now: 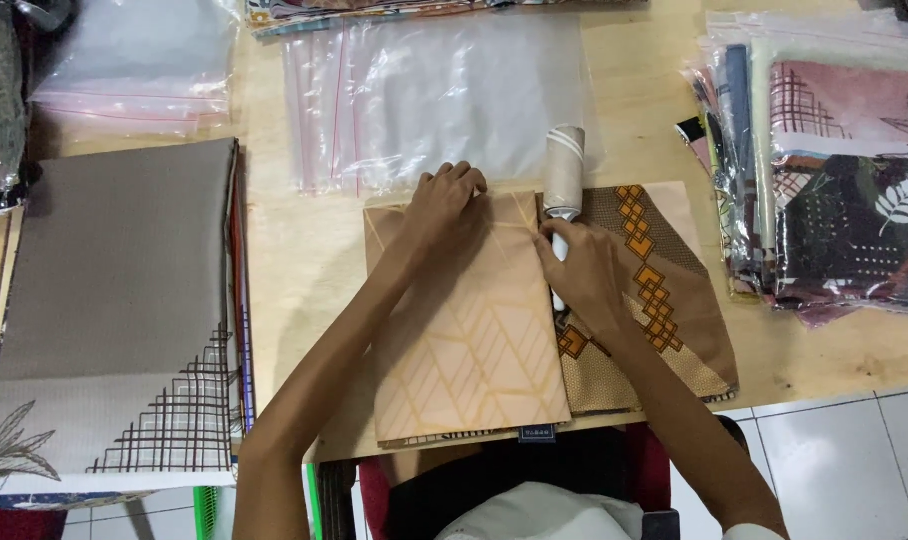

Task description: Using a lint roller to remove lint and debris from a scarf on a table before packaging.

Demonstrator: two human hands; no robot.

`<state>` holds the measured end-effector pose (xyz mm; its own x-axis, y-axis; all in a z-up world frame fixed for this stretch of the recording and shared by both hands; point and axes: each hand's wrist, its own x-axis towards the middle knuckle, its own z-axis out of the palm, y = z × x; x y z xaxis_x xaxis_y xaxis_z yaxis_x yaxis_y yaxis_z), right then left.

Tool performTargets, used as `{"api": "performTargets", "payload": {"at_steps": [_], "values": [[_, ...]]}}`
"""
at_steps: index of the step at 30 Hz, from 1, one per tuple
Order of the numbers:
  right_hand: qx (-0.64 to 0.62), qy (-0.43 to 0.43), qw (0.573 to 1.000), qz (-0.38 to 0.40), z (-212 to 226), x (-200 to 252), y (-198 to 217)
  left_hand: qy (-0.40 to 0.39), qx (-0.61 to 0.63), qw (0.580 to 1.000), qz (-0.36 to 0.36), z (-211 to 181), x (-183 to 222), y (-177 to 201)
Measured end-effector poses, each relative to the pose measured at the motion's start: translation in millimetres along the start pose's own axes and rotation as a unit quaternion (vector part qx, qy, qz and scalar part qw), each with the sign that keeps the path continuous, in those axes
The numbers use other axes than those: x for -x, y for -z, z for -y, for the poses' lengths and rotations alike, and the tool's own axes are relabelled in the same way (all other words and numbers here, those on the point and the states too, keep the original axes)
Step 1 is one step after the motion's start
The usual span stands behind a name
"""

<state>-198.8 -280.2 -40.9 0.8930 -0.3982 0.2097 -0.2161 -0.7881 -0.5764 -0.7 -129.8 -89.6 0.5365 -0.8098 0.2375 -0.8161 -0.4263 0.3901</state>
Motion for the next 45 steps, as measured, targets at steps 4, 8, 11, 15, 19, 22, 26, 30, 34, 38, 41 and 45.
{"api": "performTargets", "payload": {"at_steps": [4, 8, 11, 15, 19, 22, 26, 30, 34, 38, 41, 45], "values": [[-0.037, 0.01, 0.999, -0.016, 8.6, 16.0, 6.3, -0.045, -0.101, 0.993, -0.03, -27.3, 23.5, 31.7], [-0.061, 0.03, 0.997, 0.029, 45.9, 50.3, 31.4, -0.061, -0.11, 0.992, -0.012, -74.9, 66.5, 77.1], [-0.083, 0.056, 0.992, 0.074, 65.8, 78.6, 43.4, -0.026, -0.078, 0.997, 0.013, -85.7, 108.3, 85.2], [-0.138, 0.059, 0.983, 0.102, 79.6, 102.6, 52.1, -0.021, -0.002, 0.997, 0.073, -93.6, 151.9, 111.8], [-0.144, 0.053, 0.982, 0.113, 80.3, 147.0, 50.6, -0.093, 0.001, 0.991, 0.099, -116.6, 204.7, 109.0], [-0.181, 0.004, 0.975, 0.129, 87.3, 194.1, 40.7, -0.051, -0.088, 0.992, 0.075, -129.1, 239.3, 91.5], [-0.244, 0.037, 0.954, 0.168, 93.4, 239.5, 18.5, 0.001, -0.05, 0.998, 0.039, -139.4, 257.2, 85.0], [-0.234, 0.009, 0.962, 0.141, 82.6, 254.1, 8.9, -0.004, -0.1, 0.995, 0.015, -138.1, 261.6, 77.1], [-0.236, -0.023, 0.964, 0.123, 68.3, 259.7, 22.6, -0.001, -0.095, 0.995, 0.007, -140.1, 262.2, 77.7], [-0.211, -0.048, 0.971, 0.104, 55.9, 253.6, 41.9, -0.009, -0.113, 0.994, 0.006, -140.4, 260.2, 80.0], [-0.201, -0.042, 0.974, 0.093, 43.2, 260.0, 42.8, -0.008, -0.101, 0.995, 0.015, -140.8, 261.2, 80.5], [-0.197, -0.015, 0.977, 0.082, 33.8, 261.3, 50.9, -0.009, -0.103, 0.994, 0.038, -138.3, 262.0, 80.8]]}}
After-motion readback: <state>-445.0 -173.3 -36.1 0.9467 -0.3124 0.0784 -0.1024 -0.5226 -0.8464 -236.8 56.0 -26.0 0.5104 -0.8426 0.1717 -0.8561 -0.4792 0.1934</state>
